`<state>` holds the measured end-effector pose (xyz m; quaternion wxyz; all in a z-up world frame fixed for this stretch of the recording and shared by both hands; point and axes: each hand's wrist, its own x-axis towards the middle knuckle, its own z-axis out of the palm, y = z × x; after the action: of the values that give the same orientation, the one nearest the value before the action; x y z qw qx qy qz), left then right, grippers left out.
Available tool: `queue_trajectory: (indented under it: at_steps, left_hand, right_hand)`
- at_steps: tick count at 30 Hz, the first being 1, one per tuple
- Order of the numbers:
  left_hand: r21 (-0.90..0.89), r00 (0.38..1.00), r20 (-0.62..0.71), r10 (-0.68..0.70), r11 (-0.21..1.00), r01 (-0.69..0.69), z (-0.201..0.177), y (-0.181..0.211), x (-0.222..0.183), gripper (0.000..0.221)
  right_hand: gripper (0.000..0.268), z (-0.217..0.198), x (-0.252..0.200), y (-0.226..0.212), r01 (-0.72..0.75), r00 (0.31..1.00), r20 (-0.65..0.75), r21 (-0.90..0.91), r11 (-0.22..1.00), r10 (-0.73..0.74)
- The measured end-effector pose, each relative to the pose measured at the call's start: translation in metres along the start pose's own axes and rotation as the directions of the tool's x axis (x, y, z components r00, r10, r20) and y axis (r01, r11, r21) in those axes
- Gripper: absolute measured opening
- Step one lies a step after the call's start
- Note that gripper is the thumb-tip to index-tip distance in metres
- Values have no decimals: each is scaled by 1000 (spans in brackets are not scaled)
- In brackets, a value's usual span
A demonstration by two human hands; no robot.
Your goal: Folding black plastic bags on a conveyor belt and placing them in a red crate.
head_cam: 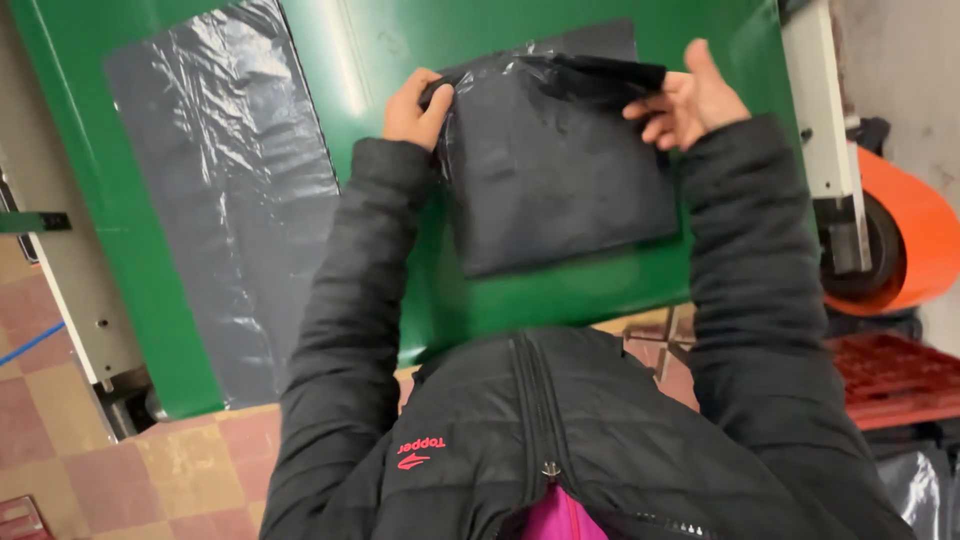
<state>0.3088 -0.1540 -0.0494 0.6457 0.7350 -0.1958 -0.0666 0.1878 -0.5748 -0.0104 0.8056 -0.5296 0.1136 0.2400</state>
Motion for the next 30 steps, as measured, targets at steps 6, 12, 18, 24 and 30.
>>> queue_trajectory:
  at_steps: [6, 12, 18, 24, 30]
  left_hand:
    - [498, 994, -113, 3, 866, 54, 16, -44, 41, 19]
    - [489, 987, -156, -40, 865, 112, 16, -28, 32, 19]
    - [750, 949, 314, 27, 605, -265, 72, 58, 0, 25]
    - [349, 892, 412, 184, 873, -341, 117, -13, -57, 62]
    - [-902, 693, 340, -635, -12, 432, 60, -30, -95, 103]
  right_hand:
    - [65, -19, 88, -3, -331, 836, -545, -601, 727, -70]
    - [54, 3, 128, -33, 137, 757, 284, -950, -282, -588]
    - [31, -7, 158, -17, 27, 976, 75, -972, -231, -203]
    - [15, 53, 86, -8, 195, 779, 309, -946, -257, -545]
    - [20, 130, -59, 24, 179, 609, 265, -964, -196, -748]
